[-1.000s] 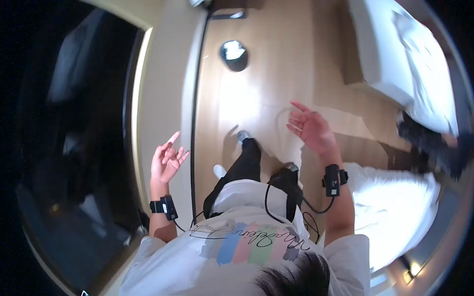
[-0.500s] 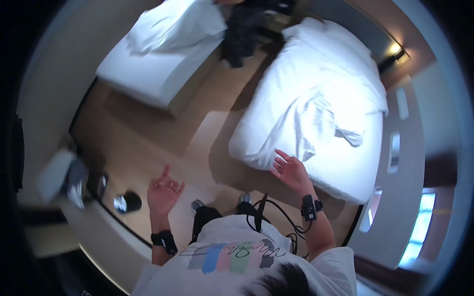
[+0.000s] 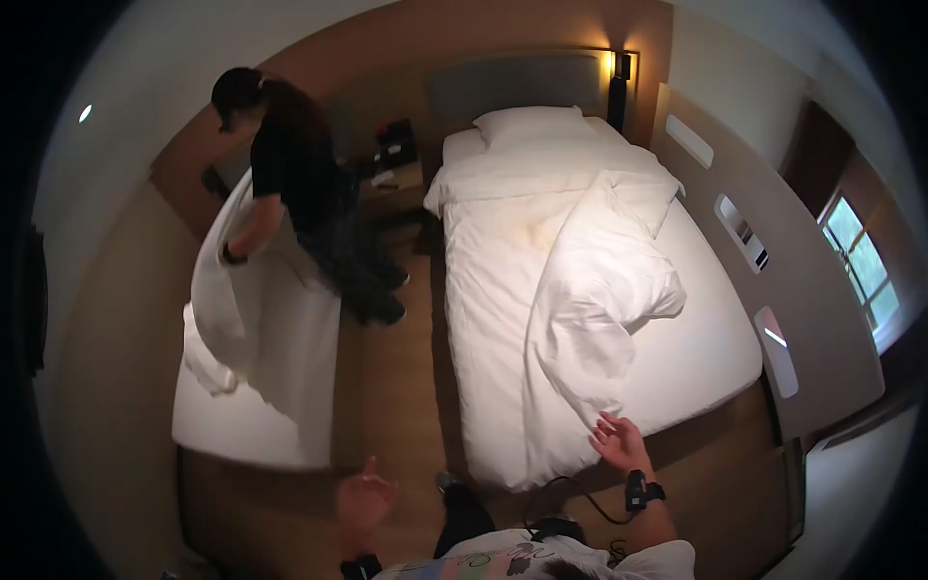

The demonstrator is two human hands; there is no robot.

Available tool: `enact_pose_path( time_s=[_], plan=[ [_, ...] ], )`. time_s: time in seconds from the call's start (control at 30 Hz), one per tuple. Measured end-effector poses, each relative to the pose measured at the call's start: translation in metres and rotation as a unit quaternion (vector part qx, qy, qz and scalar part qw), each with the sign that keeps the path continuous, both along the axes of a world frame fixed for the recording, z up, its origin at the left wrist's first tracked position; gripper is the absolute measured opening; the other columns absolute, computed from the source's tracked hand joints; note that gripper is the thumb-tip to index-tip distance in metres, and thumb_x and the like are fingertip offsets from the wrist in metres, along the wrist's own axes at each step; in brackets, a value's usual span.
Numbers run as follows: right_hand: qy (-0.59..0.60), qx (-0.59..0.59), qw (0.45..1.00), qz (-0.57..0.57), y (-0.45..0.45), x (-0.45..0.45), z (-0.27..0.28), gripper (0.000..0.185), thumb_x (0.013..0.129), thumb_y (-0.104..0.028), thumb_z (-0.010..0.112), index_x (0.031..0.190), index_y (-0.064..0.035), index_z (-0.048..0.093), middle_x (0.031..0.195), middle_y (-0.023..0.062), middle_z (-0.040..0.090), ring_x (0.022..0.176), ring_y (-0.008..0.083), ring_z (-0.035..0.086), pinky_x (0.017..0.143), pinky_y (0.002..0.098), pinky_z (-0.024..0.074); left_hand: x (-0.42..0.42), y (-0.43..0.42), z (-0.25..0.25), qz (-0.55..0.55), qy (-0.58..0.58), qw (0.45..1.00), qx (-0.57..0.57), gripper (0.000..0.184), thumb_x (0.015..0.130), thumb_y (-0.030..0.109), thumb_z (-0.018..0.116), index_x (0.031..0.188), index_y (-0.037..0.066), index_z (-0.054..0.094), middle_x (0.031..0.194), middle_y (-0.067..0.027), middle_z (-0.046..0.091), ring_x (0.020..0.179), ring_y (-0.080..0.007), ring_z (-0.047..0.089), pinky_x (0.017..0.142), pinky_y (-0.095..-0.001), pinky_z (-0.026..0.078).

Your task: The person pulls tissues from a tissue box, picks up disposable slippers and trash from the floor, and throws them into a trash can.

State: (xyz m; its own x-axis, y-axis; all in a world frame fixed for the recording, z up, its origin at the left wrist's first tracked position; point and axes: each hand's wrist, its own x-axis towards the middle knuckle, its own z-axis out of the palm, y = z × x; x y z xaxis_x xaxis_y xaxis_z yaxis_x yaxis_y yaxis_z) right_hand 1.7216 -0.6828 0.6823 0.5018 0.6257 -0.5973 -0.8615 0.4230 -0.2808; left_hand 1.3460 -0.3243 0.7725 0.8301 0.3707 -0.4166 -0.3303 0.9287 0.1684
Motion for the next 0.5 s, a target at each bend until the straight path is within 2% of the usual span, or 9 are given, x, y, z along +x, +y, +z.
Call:
enact_pose_path(
  time_s=[0.07,0.17,0.27,0.4,0.5],
  plan=[
    [-0.018,-0.009,0.999,-0.033,0.028,-0.001,0.009,0.032,0.079,-0.017,0.056,0.110,-0.0058,0.055,0.091,0.0056,0.057,0.089,0.0221,0.053,0.090,0.0404,0.0436,0.002,0.055,0.008,-0.014,-0.026,0.999,-0.019,0.044,0.087,0.022,0.042,0.128,0.006,0.049,0.095,-0.0052,0.066,0.101,-0.0262,0.058,0.103,-0.0493,0.030],
    [-0.038,-0.078,0.992,-0.092,0.075,0.002,0.029,0.033,0.079,-0.017,0.056,0.110,-0.0062,0.055,0.091,0.0054,0.056,0.089,0.0222,0.053,0.090,0.0406,0.0438,0.019,0.143,0.021,-0.040,-0.010,0.998,0.042,0.043,0.087,0.021,0.042,0.126,0.007,0.051,0.094,-0.0047,0.066,0.099,-0.0250,0.059,0.102,-0.0494,0.031],
    [-0.047,-0.070,0.989,-0.125,0.106,0.004,0.031,0.034,0.079,-0.017,0.056,0.111,-0.0066,0.055,0.090,0.0053,0.056,0.087,0.0217,0.054,0.090,0.0407,0.0444,0.060,0.224,0.029,-0.054,-0.005,0.998,0.036,0.040,0.086,0.019,0.042,0.123,0.007,0.053,0.090,-0.0037,0.065,0.093,-0.0237,0.060,0.100,-0.0477,0.034],
    [-0.024,-0.084,0.978,-0.187,0.131,-0.001,0.023,0.031,0.079,-0.017,0.055,0.108,-0.0084,0.057,0.089,0.0023,0.058,0.086,0.0193,0.055,0.088,0.0394,0.0446,0.161,0.278,0.051,-0.095,0.011,0.993,0.074,0.038,0.086,0.017,0.044,0.120,0.007,0.054,0.084,-0.0022,0.062,0.090,-0.0222,0.058,0.100,-0.0445,0.035],
    [0.034,-0.084,0.960,-0.263,0.147,-0.004,-0.009,0.028,0.078,-0.017,0.058,0.105,-0.0092,0.058,0.091,0.0017,0.056,0.086,0.0174,0.054,0.087,0.0388,0.0448,0.241,0.283,0.047,-0.167,-0.023,0.986,-0.016,0.037,0.085,0.015,0.047,0.120,0.006,0.054,0.079,-0.0009,0.058,0.087,-0.0207,0.055,0.101,-0.0426,0.034]
  ],
)
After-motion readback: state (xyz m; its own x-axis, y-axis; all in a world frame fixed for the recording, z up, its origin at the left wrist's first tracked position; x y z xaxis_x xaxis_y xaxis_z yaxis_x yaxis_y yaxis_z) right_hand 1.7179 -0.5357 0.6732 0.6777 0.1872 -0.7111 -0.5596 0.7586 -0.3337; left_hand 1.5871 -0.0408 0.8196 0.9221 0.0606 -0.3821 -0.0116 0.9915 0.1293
